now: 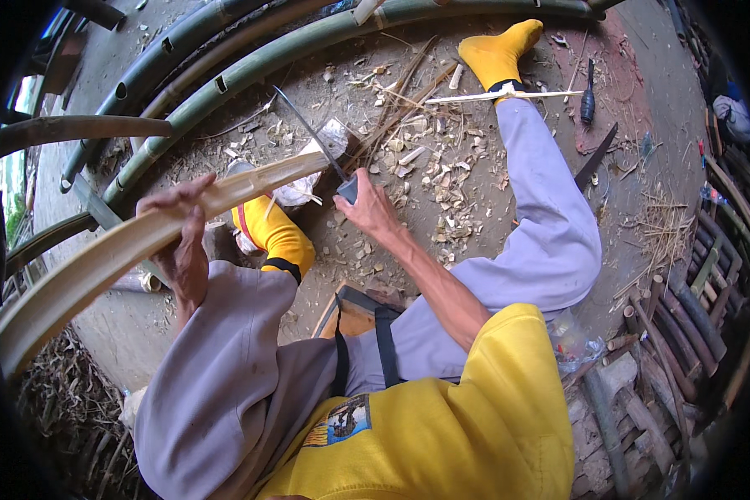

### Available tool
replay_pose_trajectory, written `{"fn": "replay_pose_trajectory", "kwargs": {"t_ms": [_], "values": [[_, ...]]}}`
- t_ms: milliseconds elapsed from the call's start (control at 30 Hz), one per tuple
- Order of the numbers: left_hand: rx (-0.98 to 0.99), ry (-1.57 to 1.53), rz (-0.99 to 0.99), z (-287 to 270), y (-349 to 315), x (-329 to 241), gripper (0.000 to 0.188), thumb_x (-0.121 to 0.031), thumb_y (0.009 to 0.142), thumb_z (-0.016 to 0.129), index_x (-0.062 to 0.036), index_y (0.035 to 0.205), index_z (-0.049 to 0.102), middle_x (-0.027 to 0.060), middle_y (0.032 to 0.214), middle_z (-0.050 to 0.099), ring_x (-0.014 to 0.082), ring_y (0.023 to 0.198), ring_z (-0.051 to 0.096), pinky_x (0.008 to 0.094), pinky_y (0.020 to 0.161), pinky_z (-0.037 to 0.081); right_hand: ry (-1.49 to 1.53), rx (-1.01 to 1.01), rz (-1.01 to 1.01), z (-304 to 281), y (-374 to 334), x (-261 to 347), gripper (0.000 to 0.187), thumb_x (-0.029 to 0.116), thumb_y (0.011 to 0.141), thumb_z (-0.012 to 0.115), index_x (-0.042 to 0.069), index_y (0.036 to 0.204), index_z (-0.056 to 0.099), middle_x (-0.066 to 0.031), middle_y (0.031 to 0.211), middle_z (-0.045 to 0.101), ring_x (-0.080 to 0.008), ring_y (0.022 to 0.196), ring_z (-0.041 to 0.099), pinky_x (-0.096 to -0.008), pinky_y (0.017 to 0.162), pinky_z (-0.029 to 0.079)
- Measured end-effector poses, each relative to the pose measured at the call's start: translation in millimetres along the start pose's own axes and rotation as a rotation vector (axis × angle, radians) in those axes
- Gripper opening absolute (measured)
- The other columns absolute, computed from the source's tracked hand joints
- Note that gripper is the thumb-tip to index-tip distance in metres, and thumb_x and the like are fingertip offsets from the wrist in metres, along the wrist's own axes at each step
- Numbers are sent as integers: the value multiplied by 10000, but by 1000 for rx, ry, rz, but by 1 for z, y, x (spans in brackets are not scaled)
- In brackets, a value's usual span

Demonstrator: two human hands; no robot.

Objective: The person carves and peels strips from a piece of bamboo by hand using a large blade, then gathers the wood shavings.

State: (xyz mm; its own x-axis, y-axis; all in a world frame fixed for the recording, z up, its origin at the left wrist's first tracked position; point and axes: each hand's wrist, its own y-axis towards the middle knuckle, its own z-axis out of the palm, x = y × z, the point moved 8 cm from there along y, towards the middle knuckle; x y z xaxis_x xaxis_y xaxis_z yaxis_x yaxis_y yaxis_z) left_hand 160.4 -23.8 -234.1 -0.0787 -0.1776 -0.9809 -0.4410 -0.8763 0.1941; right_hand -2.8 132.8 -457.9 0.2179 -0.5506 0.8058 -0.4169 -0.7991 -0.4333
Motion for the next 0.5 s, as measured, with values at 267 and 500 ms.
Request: {"fn": "replay_pose_trajectory", "kwargs": {"t_ms": [267, 500], "values": [[-42, -36, 101, -24, -26, 8, 315, 52, 713, 621, -72, 905, 404, 114, 784, 535, 284, 851, 596, 495, 834, 480, 112, -421, -538, -37, -46, 106, 314, 182, 830, 619, 6, 984, 411, -158, 772, 640, -281, 622, 647, -335, 508, 524], [89, -110, 130, -22, -32, 9, 374, 55, 720, 648, -87, 984, 424, 90, 824, 516, 298, 952, 573, 511, 883, 431, -108, 4, -30, 1, 9, 25, 402, 239, 782, 674, -16, 969, 427, -189, 712, 618, -320, 646, 643, -401, 533, 497]]}}
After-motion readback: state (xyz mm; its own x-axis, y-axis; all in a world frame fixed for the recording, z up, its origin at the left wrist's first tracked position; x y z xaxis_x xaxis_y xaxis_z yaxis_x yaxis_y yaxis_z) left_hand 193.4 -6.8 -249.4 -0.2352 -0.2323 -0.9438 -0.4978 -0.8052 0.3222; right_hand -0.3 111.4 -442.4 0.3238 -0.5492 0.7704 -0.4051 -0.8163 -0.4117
